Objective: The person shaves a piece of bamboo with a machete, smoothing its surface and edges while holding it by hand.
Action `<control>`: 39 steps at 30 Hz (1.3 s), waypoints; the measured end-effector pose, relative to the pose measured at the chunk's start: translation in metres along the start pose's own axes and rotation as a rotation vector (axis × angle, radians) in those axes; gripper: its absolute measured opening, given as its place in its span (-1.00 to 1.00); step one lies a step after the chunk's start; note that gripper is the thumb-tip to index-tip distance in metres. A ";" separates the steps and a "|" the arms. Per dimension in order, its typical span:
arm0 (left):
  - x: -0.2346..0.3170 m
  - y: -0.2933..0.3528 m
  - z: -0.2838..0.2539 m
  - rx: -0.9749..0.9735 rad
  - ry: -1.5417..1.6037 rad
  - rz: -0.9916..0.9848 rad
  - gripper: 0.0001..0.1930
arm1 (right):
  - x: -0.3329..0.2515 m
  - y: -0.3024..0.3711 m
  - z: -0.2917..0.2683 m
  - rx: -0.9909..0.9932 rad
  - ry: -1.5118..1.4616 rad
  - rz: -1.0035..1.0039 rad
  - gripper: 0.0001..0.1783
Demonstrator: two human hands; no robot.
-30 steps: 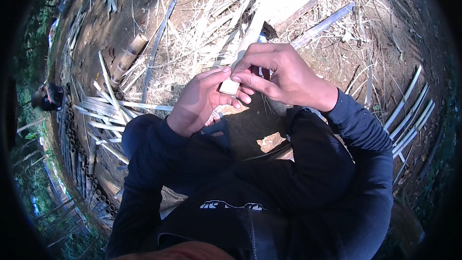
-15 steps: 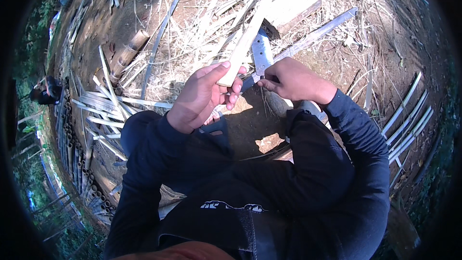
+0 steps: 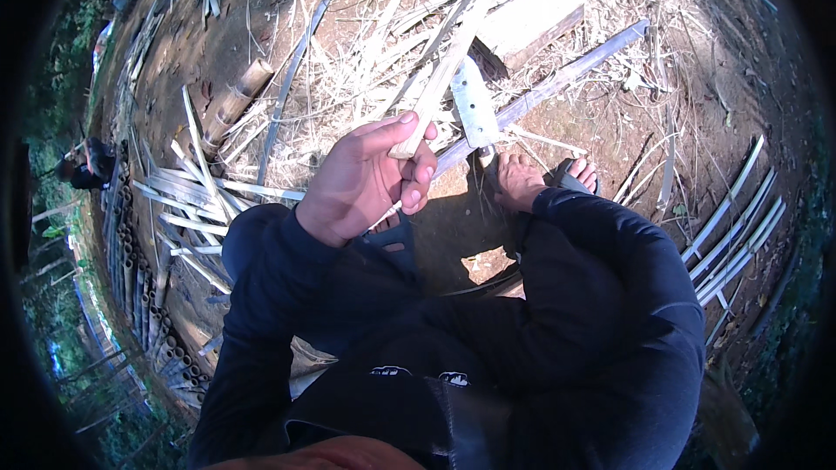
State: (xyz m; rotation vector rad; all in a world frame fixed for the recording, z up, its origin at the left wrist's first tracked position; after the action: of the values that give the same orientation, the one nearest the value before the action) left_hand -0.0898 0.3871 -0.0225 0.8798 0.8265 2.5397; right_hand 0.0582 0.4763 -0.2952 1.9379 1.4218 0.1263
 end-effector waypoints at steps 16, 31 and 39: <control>-0.029 -0.026 -0.039 0.090 -0.058 -0.084 -0.73 | 0.036 0.008 -0.042 0.414 -1.012 0.394 -0.44; -0.017 -0.040 -0.053 0.183 -0.207 -0.019 -0.73 | 0.049 0.149 -0.174 0.648 -0.500 0.163 -0.51; -0.056 -0.055 -0.044 0.152 -0.114 -0.184 -0.77 | 0.042 0.183 -0.193 1.050 -0.170 0.107 -0.76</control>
State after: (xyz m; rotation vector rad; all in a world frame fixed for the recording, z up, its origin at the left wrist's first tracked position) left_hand -0.0699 0.3852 -0.1098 0.9385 1.0251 2.2702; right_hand 0.1292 0.5818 -0.0580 2.7398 1.3777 -0.8825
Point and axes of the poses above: each hand's wrist, its own y-axis away from the middle knuckle, its own z-axis out of the palm, x = y × z, the point moved 8 cm from there along -y, towards the middle knuckle, and after that the axes turned 8 degrees about -z, right-handed, at the moved point
